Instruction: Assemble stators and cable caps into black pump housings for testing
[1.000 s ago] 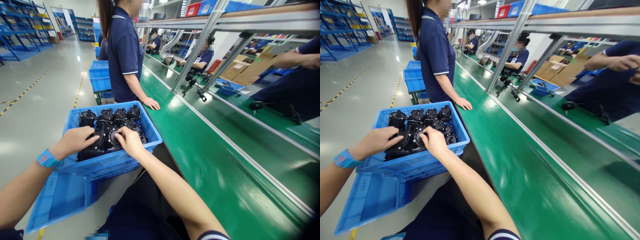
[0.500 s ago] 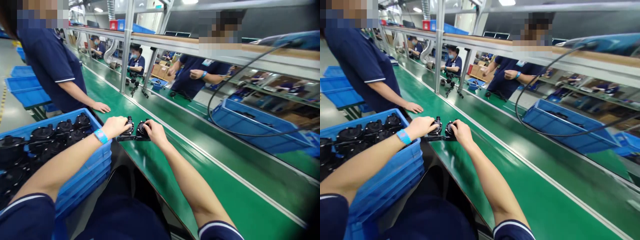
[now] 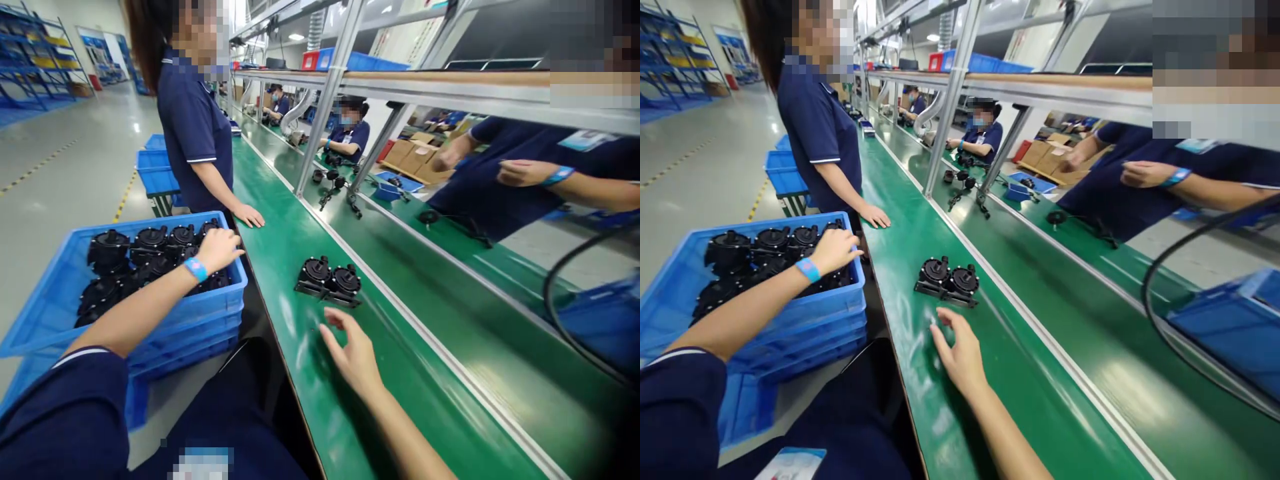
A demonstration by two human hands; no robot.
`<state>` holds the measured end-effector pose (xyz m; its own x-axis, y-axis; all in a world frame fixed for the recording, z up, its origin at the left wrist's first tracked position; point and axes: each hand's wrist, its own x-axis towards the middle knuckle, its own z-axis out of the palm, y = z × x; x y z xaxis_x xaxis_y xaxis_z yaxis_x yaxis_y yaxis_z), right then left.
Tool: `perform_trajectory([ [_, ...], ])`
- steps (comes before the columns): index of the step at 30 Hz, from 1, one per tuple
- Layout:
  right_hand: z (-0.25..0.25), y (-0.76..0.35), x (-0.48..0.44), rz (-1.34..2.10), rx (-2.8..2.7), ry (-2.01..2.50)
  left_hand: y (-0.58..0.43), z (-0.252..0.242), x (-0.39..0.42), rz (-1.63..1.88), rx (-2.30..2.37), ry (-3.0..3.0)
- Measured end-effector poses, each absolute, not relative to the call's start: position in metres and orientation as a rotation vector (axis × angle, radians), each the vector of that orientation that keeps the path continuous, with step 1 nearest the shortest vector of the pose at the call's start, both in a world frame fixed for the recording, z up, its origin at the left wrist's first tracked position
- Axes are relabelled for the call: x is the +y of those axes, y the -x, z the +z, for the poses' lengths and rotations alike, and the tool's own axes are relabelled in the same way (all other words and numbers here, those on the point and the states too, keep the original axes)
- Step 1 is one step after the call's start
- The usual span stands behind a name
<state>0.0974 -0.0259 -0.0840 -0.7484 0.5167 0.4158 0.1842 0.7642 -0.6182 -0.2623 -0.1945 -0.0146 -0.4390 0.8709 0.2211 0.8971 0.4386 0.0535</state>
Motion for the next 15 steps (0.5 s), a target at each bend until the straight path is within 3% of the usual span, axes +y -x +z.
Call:
perform_trajectory([
  [6, -0.128, -0.095, -0.058, 0.898, -2.465, 0.362, 0.348, -0.048, -0.288, -0.238, -2.795, 1.206],
  [15, -0.127, -0.093, -0.058, 0.863, -2.527, 0.374, 0.341, -0.073, -0.308, -0.450, -2.893, 1.007],
])
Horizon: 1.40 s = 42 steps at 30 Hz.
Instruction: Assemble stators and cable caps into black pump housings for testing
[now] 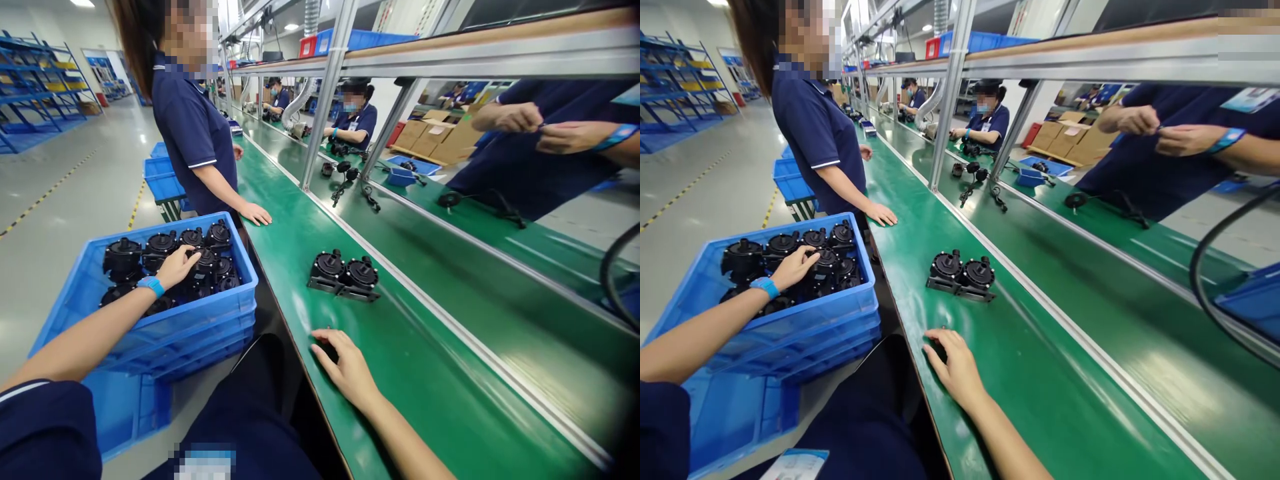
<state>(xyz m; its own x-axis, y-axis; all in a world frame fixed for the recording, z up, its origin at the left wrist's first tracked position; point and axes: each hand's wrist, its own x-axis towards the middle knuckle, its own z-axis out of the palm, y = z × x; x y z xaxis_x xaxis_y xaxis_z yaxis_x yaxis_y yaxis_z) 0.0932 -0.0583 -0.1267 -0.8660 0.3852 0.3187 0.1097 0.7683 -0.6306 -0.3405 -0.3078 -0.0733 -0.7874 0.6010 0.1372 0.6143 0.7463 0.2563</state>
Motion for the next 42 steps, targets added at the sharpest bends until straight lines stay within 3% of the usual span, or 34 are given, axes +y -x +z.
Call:
perform_trajectory([
  [8, -0.125, -0.089, -0.058, 0.871, -2.544, 0.393, 0.350, -0.042, -0.297, -0.251, -2.803, 1.081],
  [19, -0.122, -0.087, -0.061, 0.883, -2.553, 0.390, 0.354, -0.039, -0.271, -0.029, -2.862, 1.163],
  [28, -0.129, -0.088, -0.060, 0.895, -2.541, 0.341, 0.359, 0.017, -0.288, 0.020, -2.744, 1.030],
  [37, -0.134, -0.088, -0.058, 0.887, -2.540, 0.297, 0.350, -0.020, -0.240, 0.258, -2.884, 1.274],
  [42, -0.135, -0.088, -0.060, 0.908, -2.535, 0.301, 0.352, -0.003, -0.250, 0.156, -2.937, 1.241],
])
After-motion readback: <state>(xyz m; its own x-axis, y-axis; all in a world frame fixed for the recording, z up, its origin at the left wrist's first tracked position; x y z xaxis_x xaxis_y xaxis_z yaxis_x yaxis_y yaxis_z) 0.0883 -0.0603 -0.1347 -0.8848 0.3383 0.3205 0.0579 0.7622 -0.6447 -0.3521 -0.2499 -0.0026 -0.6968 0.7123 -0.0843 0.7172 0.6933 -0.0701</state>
